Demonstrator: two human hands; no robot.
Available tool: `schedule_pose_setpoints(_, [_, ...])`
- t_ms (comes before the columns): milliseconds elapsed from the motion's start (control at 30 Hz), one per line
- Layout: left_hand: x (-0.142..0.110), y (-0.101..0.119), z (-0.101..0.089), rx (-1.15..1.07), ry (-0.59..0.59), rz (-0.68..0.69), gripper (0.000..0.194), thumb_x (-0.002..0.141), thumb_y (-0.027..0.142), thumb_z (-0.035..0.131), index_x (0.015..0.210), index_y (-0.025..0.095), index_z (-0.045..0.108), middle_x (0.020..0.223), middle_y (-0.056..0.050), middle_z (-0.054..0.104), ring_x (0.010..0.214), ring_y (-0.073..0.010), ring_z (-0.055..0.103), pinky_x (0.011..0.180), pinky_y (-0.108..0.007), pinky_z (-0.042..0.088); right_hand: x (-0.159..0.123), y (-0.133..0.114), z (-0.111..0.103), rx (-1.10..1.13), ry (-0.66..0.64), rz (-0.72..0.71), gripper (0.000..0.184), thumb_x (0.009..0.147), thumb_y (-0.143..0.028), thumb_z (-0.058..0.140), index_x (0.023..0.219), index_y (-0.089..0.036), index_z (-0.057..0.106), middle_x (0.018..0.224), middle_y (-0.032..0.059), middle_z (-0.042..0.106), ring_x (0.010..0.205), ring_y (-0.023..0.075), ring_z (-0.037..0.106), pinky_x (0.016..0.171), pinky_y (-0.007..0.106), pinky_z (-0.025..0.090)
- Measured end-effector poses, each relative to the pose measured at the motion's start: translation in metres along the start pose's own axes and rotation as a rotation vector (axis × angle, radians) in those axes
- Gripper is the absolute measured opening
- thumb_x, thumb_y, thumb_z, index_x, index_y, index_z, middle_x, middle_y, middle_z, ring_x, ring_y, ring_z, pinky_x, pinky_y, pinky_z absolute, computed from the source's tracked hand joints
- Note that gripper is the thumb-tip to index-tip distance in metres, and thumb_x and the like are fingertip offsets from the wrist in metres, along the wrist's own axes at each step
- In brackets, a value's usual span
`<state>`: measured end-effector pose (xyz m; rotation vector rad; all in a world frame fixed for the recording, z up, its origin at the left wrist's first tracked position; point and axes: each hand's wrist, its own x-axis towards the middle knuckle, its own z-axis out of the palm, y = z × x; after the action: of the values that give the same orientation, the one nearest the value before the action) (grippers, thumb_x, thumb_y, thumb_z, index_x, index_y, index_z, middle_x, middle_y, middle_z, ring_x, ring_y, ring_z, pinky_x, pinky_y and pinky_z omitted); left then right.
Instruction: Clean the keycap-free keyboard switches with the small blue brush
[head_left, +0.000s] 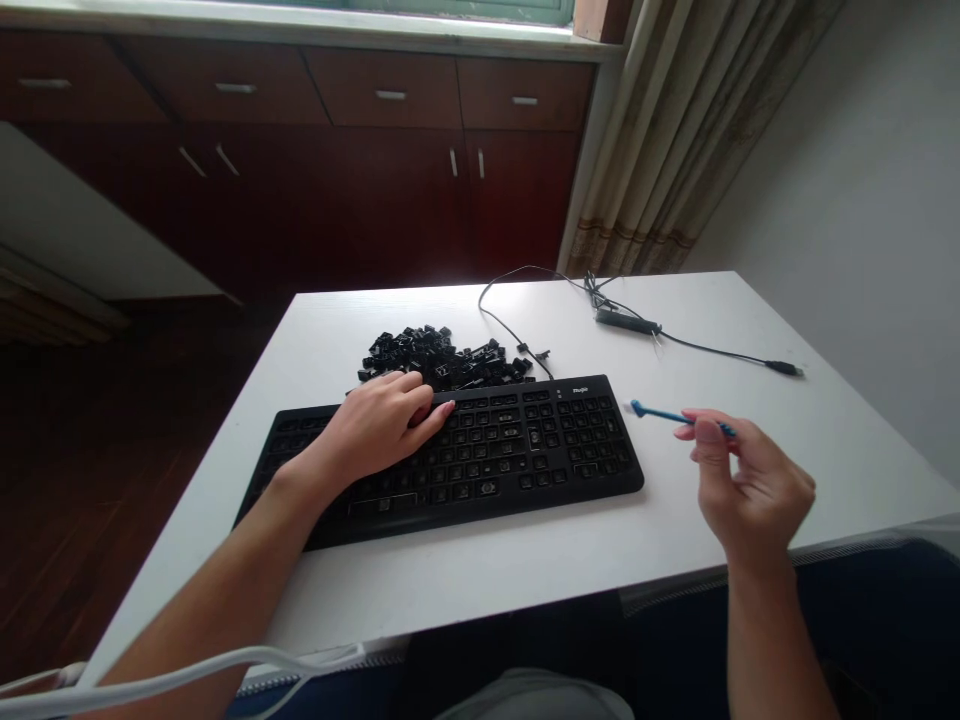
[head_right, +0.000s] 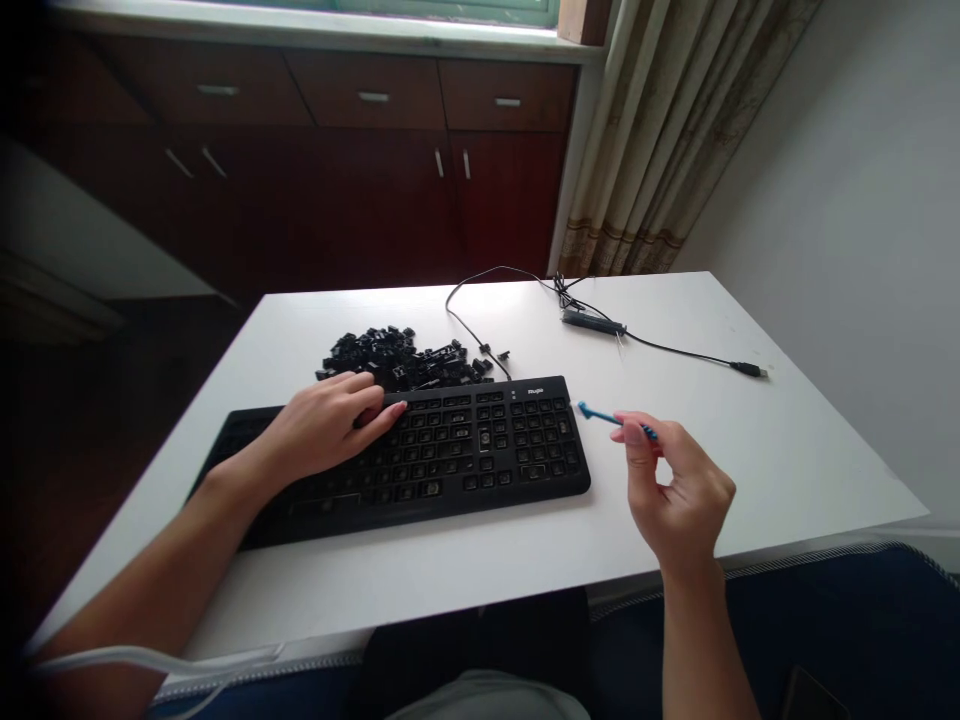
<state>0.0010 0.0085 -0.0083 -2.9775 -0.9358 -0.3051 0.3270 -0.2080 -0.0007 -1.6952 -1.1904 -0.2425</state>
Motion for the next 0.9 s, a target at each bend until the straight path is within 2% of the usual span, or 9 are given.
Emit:
schedule_pose_setpoints(167, [0.000, 0.001, -0.001, -0.008, -0.009, -0.007, 0.041, 0.101, 0.045, 0.047, 0.069, 0.019, 0.047, 0.072, -0.003, 0.056, 0.064, -0.0155, 0.049, 0.056, -0.029, 0.035, 0.006, -0.009, 0.023, 0.500, -0.004, 0.387, 0.026, 0.089, -0.041, 0.070, 0.085, -0.016, 0.076, 0.060, 0.0018, 0.065, 0.046, 0.0106, 0.053, 0.040, 0.023, 0.039])
schedule_pose_setpoints(267, [0.000, 0.002, -0.001, -0.002, -0.009, -0.012, 0.041, 0.102, 0.045, 0.046, 0.069, 0.020, 0.046, 0.072, -0.003, 0.055, 0.066, -0.0163, 0.050, 0.057, -0.030, 0.035, 0.009, -0.007, 0.039, 0.456, -0.171, 0.433, 0.029, 0.090, -0.043, 0.069, 0.093, -0.016, 0.078, 0.066, 0.0031, 0.069, 0.048, 0.0109, 0.054, 0.043, 0.024, 0.043])
schedule_pose_setpoints(333, [0.000, 0.003, -0.001, 0.000, -0.008, -0.015, 0.041, 0.102, 0.045, 0.046, 0.069, 0.020, 0.045, 0.073, -0.003, 0.055, 0.066, -0.0164, 0.050, 0.058, -0.030, 0.035, 0.010, -0.007, 0.043, 0.239, -0.162, 0.319, 0.025, 0.091, -0.040, 0.069, 0.098, -0.018, 0.079, 0.075, 0.0044, 0.075, 0.059, 0.0140, 0.062, 0.052, 0.026, 0.050])
schedule_pose_setpoints(400, [0.000, 0.003, -0.001, 0.000, -0.010, -0.017, 0.041, 0.102, 0.045, 0.046, 0.069, 0.020, 0.046, 0.073, -0.003, 0.055, 0.066, -0.0165, 0.049, 0.059, -0.030, 0.035, 0.008, -0.009, 0.042, 0.022, -0.040, 0.129, 0.018, 0.091, -0.032, 0.069, 0.101, -0.021, 0.078, 0.088, 0.0050, 0.079, 0.073, 0.0169, 0.069, 0.063, 0.028, 0.054])
schedule_pose_setpoints(467, [0.000, 0.003, -0.002, -0.001, -0.012, -0.019, 0.041, 0.102, 0.045, 0.045, 0.070, 0.020, 0.046, 0.073, -0.003, 0.055, 0.066, -0.0165, 0.049, 0.059, -0.030, 0.035, 0.003, -0.016, 0.037, -0.060, 0.025, -0.019, 0.015, 0.092, -0.025, 0.069, 0.103, -0.021, 0.077, 0.093, 0.0048, 0.079, 0.078, 0.0175, 0.071, 0.068, 0.029, 0.054])
schedule_pose_setpoints(533, [0.000, 0.003, -0.002, -0.002, -0.014, -0.021, 0.041, 0.102, 0.045, 0.045, 0.070, 0.020, 0.047, 0.074, -0.003, 0.055, 0.067, -0.0165, 0.049, 0.060, -0.031, 0.035, -0.004, -0.025, 0.029, -0.020, -0.004, -0.052, 0.012, 0.092, -0.023, 0.068, 0.101, -0.021, 0.076, 0.088, 0.0035, 0.079, 0.075, 0.0161, 0.071, 0.067, 0.027, 0.054])
schedule_pose_setpoints(733, [-0.001, 0.004, -0.002, -0.003, -0.008, -0.022, 0.041, 0.102, 0.046, 0.045, 0.070, 0.019, 0.047, 0.074, -0.003, 0.054, 0.067, -0.0166, 0.049, 0.061, -0.031, 0.035, -0.033, -0.045, 0.013, 0.249, -0.211, 0.137, 0.013, 0.097, -0.024, 0.060, 0.097, -0.021, 0.072, 0.073, -0.0009, 0.073, 0.059, 0.0123, 0.068, 0.053, 0.023, 0.052])
schedule_pose_setpoints(800, [-0.001, 0.004, -0.002, -0.004, -0.003, -0.018, 0.042, 0.102, 0.046, 0.045, 0.070, 0.019, 0.048, 0.074, -0.003, 0.054, 0.068, -0.0166, 0.049, 0.061, -0.030, 0.034, -0.038, -0.042, 0.011, 0.161, -0.227, 0.027, 0.011, 0.095, -0.020, 0.062, 0.101, -0.021, 0.072, 0.077, -0.0002, 0.074, 0.063, 0.0122, 0.068, 0.054, 0.022, 0.052])
schedule_pose_setpoints(900, [-0.002, 0.004, -0.001, -0.004, 0.006, -0.016, 0.043, 0.102, 0.047, 0.045, 0.070, 0.019, 0.047, 0.074, -0.003, 0.054, 0.068, -0.0165, 0.049, 0.060, -0.030, 0.034, -0.042, -0.037, 0.010, -0.034, -0.075, -0.242, 0.024, 0.087, -0.007, 0.070, 0.107, -0.020, 0.072, 0.092, 0.0033, 0.077, 0.079, 0.0144, 0.071, 0.066, 0.023, 0.054])
